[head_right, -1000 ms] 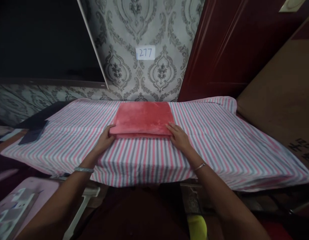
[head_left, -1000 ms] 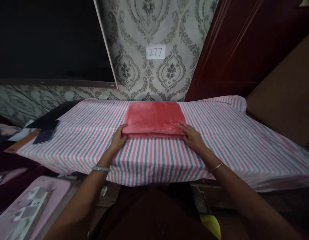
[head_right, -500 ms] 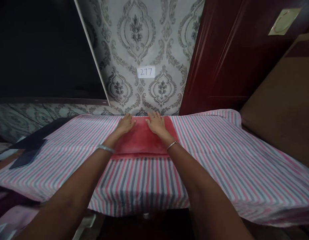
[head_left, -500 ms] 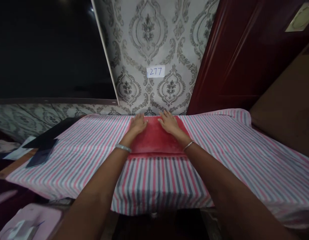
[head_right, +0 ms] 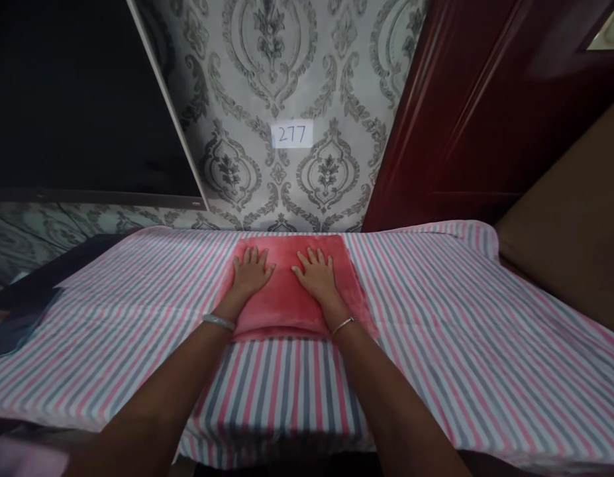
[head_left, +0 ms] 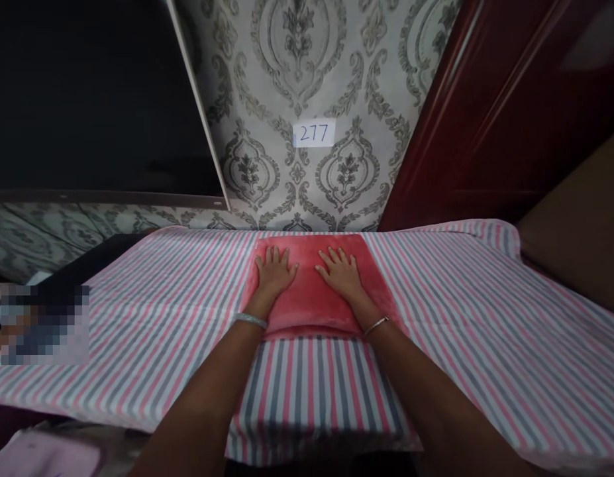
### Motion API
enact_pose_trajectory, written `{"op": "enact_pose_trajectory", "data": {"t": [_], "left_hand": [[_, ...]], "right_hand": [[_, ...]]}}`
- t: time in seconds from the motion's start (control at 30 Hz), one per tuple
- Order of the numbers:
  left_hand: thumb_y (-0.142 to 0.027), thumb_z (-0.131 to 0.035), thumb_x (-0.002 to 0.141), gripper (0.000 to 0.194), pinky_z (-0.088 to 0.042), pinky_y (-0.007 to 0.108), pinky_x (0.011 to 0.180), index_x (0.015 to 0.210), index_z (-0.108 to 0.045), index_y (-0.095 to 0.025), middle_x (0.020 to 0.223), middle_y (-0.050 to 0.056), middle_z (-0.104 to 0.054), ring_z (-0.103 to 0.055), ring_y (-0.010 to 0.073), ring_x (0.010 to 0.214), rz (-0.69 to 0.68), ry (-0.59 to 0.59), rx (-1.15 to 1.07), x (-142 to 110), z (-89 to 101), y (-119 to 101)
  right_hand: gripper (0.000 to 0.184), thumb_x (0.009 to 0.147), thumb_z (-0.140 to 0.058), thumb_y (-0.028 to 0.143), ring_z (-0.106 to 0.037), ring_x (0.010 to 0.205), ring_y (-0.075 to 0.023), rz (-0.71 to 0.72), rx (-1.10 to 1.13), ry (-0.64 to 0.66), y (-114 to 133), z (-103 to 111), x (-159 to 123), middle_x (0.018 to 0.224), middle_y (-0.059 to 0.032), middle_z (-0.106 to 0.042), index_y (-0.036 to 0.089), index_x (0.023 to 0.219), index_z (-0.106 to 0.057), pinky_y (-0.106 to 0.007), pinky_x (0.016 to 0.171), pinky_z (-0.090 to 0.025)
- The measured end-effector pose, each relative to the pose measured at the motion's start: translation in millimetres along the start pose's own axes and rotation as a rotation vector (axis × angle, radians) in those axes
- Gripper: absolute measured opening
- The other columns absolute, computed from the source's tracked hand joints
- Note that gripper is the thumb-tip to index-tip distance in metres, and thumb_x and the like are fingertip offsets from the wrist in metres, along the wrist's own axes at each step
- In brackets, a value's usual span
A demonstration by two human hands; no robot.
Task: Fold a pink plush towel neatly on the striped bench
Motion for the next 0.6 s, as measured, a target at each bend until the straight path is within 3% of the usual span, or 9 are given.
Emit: {"op": "enact_pose_trajectory", "data": {"t": [0.2,0.37,0.43,0.5,0.6], "left_hand": [[-0.050,-0.033,0.103,0.067,-0.013,0.066,0.125,0.163,-0.033,-0.021,0.171,0.016,-0.023,-0.014,0.0354,0.160,-0.007,-0.021,0.010,-3,1.4,-1],[-0.048,-0.040,0.101,0.064,-0.019,0.068,0.123,0.160,-0.039,-0.023,0.170,0.017,-0.025,-0.019,0.0363,0.159,-0.049,0.093,-0.025,1,18.3,5],[-0.045,-0.049,0.097,0.061,-0.024,0.067,0.121,0.155,-0.047,-0.024,0.169,0.017,-0.030,-0.024,0.0375,0.157,-0.073,0.067,-0.072,-4,26.8,19],[-0.044,-0.057,0.092,0.061,-0.032,0.062,0.120,0.149,-0.053,-0.021,0.165,0.019,-0.037,-0.034,0.0385,0.153,-0.039,-0.037,-0.188,-15,33.0,46],[-0.045,-0.059,0.088,0.062,-0.050,0.049,0.107,0.142,-0.058,-0.014,0.139,0.021,-0.064,-0.061,0.0352,0.130,0.092,-0.154,-0.443,-38,27.0,94]], "right_hand": [[0.056,0.106,-0.038,0.051,-0.030,0.154,-0.0326,-0.017,0.007,0.026,4,3,0,0.167,-0.0078,-0.035,0.029,0.158,-0.044,-0.062,0.123,-0.022],[0.055,0.105,-0.046,0.043,-0.031,0.154,-0.0299,0.067,0.061,0.118,-3,27,-6,0.167,-0.0057,-0.036,0.028,0.157,-0.045,-0.053,0.125,-0.026],[0.056,0.102,-0.052,0.038,-0.032,0.154,-0.0301,0.068,0.055,0.092,-21,37,-19,0.166,-0.0083,-0.037,0.024,0.156,-0.047,-0.050,0.125,-0.028],[0.060,0.099,-0.054,0.034,-0.036,0.152,-0.0317,-0.019,0.064,0.006,-51,44,-37,0.163,-0.0143,-0.040,0.016,0.155,-0.047,-0.048,0.123,-0.033],[0.061,0.099,-0.051,0.041,-0.059,0.133,-0.0316,-0.199,0.193,-0.139,-101,39,-68,0.145,-0.0204,-0.059,0.010,0.151,-0.049,-0.046,0.111,-0.047]]}}
Point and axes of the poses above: each hand's wrist, its own x-axis towards the middle knuckle, its own z-axis out of the back of the hand, y = z × x, the point moved 7 cm from there along x, towards the middle knuckle
